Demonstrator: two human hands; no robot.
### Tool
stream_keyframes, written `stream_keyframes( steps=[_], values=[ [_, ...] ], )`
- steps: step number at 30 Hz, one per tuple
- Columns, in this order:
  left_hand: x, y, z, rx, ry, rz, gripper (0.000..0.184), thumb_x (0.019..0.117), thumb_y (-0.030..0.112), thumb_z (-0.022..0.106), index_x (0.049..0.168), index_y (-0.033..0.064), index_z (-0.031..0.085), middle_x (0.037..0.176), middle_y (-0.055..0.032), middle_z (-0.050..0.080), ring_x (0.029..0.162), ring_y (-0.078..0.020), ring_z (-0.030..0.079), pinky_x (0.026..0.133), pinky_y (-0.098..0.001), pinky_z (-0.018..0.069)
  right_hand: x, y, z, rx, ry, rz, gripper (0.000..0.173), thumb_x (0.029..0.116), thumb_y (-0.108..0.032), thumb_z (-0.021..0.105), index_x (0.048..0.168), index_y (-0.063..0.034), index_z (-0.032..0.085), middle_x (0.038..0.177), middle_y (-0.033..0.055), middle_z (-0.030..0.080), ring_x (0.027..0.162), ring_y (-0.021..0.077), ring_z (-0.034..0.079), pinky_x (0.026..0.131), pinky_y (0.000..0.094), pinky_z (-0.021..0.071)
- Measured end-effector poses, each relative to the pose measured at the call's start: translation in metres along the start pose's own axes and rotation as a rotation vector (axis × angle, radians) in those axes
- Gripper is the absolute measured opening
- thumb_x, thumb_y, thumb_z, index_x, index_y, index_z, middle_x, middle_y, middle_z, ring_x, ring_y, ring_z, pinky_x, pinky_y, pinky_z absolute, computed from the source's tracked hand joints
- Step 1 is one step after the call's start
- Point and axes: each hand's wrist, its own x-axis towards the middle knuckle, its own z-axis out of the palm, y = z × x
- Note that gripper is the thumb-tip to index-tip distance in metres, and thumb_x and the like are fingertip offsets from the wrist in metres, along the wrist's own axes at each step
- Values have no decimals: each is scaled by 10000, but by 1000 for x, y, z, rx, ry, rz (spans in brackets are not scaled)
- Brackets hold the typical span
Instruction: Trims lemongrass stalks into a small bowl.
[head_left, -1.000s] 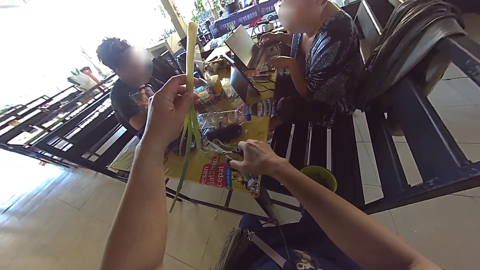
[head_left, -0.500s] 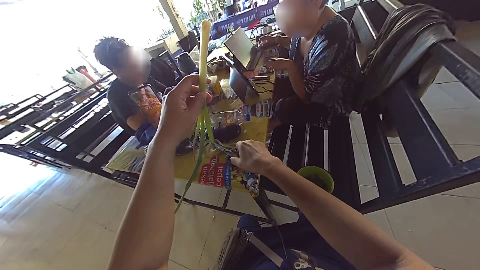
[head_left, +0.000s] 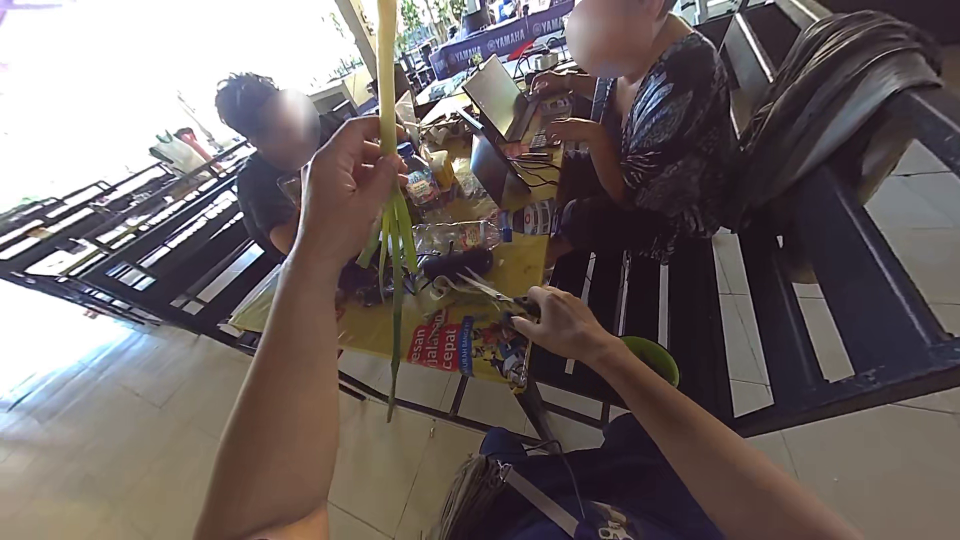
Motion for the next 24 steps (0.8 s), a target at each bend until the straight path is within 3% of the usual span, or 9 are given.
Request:
stream_keyframes(
  steps=[3,8,11,14,18,21,24],
  values=[
    [6,5,-12,27,18,13,336,1046,182,561,1361,66,562,1076,-32,702,908,-62,711,819,-245,610,-22,14,-4,74,78,-21,311,940,-377,717,938,-70,669,840,103,620,752,272,636,651,505,526],
    [8,12,-16,59,-22,-19,356,1046,204,557,1379,78,557,1045,-37,691,849,-66,696,766,-248,602,-58,47,-10,169,150,-34,268,959,-370,679,903,-111,641,781,41,588,685,201,599,601,452,514],
    [-3,26,-8,-5,-141,-98,370,1064,172,509,1426,96,526,967,-50,672,734,-102,665,646,-275,585,-90,66,-10,284,218,24,227,979,-364,632,919,-145,633,732,5,585,617,155,577,547,402,494],
    [-30,45,21,-212,-341,-204,382,1059,129,467,1438,111,513,852,-44,643,627,-132,632,543,-297,575,-121,90,-6,453,253,79,227,990,-369,580,969,-155,656,730,5,619,547,146,572,476,343,491],
    [-83,66,79,-425,-640,-320,327,1060,76,460,1373,100,553,846,-78,656,601,-151,618,513,-285,552,-164,112,-8,696,274,143,225,989,-335,571,990,-137,678,822,7,668,588,108,581,501,247,484],
    [-121,62,125,-633,-735,-411,325,1049,81,428,1351,100,545,903,-94,676,618,-174,635,547,-314,571,-193,127,-13,776,301,170,277,957,-420,590,933,-152,655,719,-7,607,545,82,548,492,217,469],
    [-157,48,172,-835,-745,-521,284,1026,160,415,1276,100,536,892,-91,686,617,-167,652,567,-307,580,-219,140,-20,789,261,184,407,910,-570,632,916,-164,650,709,-7,595,550,89,555,496,227,479]
  ],
)
